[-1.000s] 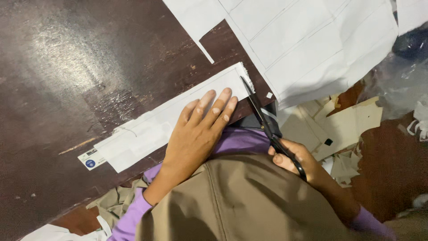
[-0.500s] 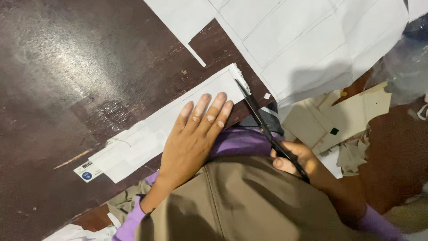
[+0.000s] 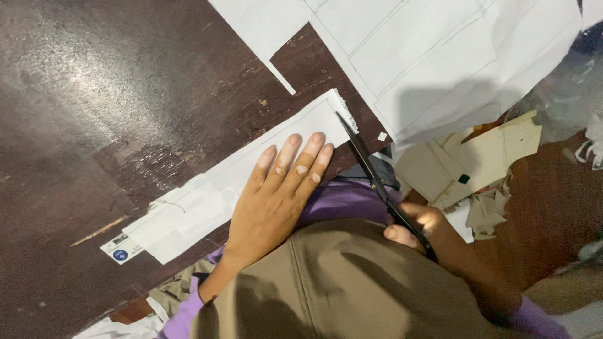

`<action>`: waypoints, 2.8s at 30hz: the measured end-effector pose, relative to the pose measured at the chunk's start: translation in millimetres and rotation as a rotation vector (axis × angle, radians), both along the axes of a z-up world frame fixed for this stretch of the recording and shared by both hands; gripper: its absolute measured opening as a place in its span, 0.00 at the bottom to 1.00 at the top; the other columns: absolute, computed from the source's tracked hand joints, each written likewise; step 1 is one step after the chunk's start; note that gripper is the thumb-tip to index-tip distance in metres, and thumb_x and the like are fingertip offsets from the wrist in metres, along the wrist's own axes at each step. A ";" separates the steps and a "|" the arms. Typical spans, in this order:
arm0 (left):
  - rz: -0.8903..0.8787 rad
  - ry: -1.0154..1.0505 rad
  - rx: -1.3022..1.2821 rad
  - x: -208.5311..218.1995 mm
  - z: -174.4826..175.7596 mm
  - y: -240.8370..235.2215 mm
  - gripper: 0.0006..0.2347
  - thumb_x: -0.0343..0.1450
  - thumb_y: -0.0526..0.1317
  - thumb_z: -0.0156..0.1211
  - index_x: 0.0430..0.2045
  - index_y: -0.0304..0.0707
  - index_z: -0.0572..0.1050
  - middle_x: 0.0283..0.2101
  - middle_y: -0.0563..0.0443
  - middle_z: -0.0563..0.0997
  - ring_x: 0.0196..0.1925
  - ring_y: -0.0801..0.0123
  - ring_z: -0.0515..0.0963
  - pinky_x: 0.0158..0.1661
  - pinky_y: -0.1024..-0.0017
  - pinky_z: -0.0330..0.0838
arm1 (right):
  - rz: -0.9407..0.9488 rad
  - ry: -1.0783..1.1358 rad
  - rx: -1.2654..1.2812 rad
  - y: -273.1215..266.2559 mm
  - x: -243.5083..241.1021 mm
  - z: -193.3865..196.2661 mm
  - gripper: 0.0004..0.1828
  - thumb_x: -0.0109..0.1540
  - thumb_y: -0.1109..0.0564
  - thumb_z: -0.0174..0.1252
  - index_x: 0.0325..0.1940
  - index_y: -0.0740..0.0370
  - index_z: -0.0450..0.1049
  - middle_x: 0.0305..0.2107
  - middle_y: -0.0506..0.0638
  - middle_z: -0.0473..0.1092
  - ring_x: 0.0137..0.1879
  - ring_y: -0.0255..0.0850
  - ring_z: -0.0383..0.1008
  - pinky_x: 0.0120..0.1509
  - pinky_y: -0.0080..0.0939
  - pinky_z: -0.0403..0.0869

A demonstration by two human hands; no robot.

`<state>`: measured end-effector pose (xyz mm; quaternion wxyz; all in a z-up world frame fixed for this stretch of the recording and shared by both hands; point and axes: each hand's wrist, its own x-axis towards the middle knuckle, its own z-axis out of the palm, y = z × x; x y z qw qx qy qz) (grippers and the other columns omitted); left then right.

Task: The person uses scissors to cut a large piece of white fabric along pre-drawn lines on a dark wooden table. They trim the edges and separate sections of the material, occasionally adjusting the fabric's position to continue cutting.

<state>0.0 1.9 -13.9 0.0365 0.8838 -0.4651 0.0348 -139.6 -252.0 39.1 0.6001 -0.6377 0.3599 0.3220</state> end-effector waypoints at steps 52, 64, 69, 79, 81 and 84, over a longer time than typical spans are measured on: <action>0.552 0.162 -0.354 8.6 -18.7 40.6 0.16 0.67 0.47 0.69 0.47 0.48 0.76 0.44 0.51 0.74 0.41 0.53 0.76 0.40 0.57 0.69 | -0.085 -0.329 -0.195 -38.3 -2.0 -33.1 0.10 0.62 0.58 0.67 0.28 0.67 0.82 0.19 0.57 0.79 0.31 0.36 0.73 0.38 0.42 0.77; 0.410 0.815 -0.325 63.7 35.0 63.7 0.09 0.73 0.33 0.49 0.45 0.37 0.69 0.44 0.40 0.72 0.40 0.47 0.76 0.41 0.52 0.69 | 0.023 -0.379 -0.467 -51.5 16.0 33.1 0.17 0.64 0.49 0.57 0.28 0.64 0.77 0.25 0.50 0.78 0.34 0.39 0.79 0.42 0.38 0.74; 0.082 0.594 0.029 157.4 90.2 55.2 0.15 0.70 0.26 0.44 0.48 0.40 0.72 0.43 0.41 0.80 0.41 0.42 0.81 0.35 0.45 0.76 | 0.006 -0.233 -0.537 -55.4 21.3 29.8 0.18 0.63 0.48 0.57 0.28 0.64 0.80 0.25 0.52 0.79 0.32 0.42 0.78 0.38 0.39 0.69; 0.071 0.094 0.333 267.4 25.6 -52.4 0.11 0.73 0.35 0.44 0.45 0.46 0.73 0.54 0.40 0.73 0.55 0.48 0.74 0.60 0.47 0.62 | -0.095 -0.555 -0.291 -45.6 17.4 15.3 0.15 0.64 0.54 0.58 0.27 0.67 0.76 0.14 0.48 0.61 0.20 0.36 0.59 0.25 0.34 0.56; 0.220 0.080 0.134 254.1 12.3 -83.7 0.21 0.75 0.39 0.41 0.66 0.48 0.66 0.67 0.31 0.66 0.67 0.44 0.68 0.65 0.46 0.57 | -0.079 -0.546 -0.350 -47.2 17.6 13.1 0.16 0.63 0.54 0.58 0.26 0.67 0.77 0.12 0.50 0.63 0.19 0.37 0.62 0.24 0.35 0.57; 0.288 0.376 0.081 219.4 -19.7 -137.9 0.35 0.76 0.59 0.45 0.73 0.36 0.45 0.77 0.32 0.41 0.78 0.34 0.39 0.71 0.40 0.39 | -0.082 -0.461 -0.405 -47.9 19.3 14.8 0.22 0.66 0.49 0.56 0.28 0.71 0.77 0.13 0.51 0.63 0.23 0.40 0.65 0.34 0.37 0.67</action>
